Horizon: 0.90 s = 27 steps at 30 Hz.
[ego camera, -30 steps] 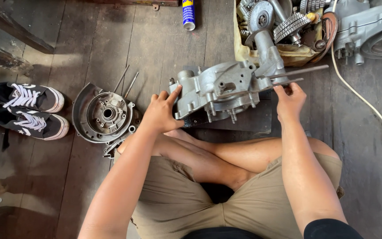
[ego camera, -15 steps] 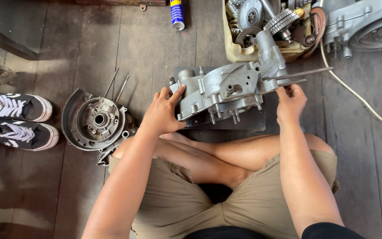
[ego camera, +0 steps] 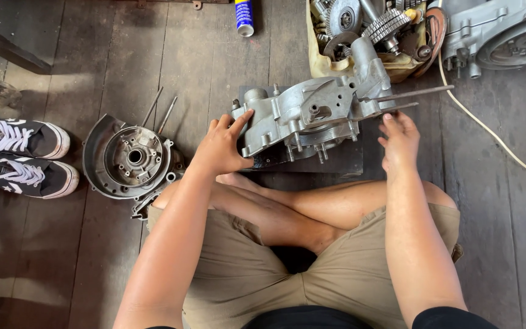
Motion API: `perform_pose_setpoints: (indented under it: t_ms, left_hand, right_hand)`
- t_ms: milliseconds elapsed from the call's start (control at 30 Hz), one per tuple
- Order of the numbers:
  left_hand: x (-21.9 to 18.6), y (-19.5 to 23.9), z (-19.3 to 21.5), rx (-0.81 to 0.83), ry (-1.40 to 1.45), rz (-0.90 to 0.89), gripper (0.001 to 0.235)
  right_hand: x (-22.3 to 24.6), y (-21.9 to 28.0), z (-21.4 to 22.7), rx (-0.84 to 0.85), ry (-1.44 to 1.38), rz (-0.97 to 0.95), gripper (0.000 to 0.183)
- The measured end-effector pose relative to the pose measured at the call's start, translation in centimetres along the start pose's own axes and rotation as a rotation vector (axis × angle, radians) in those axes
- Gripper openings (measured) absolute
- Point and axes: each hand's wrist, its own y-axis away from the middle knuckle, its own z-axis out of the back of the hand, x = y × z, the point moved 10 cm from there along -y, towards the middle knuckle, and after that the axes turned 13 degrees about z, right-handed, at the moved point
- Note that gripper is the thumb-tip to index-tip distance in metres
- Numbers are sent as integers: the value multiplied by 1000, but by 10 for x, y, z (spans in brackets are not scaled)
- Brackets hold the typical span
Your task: The person sits on the floor and uses a wire brush to scrub the surface of a metal engine casing. They rotate the part to clean different sides and eventually separate the casing into two pieces, placing one part on the floor.
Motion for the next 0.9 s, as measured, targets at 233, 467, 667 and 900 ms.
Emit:
perform_pose_setpoints:
  t_ms: [233,467,667,900]
  left_hand:
    - [-10,11,16,-141,79,-123,113]
    - [-12,12,13,-77,-6,-52,116]
    - [-8,11,2,114,-132,55,120]
    - [-7,16,1,151,-88,27,125]
  right_hand:
    - [74,13,174,-212,304,655,7]
    - [-154,110,317,-118,742,127,54]
    - [-282,229,339,-152,428,-244,61]
    - [-297,224,349,-166,270,-266,60]
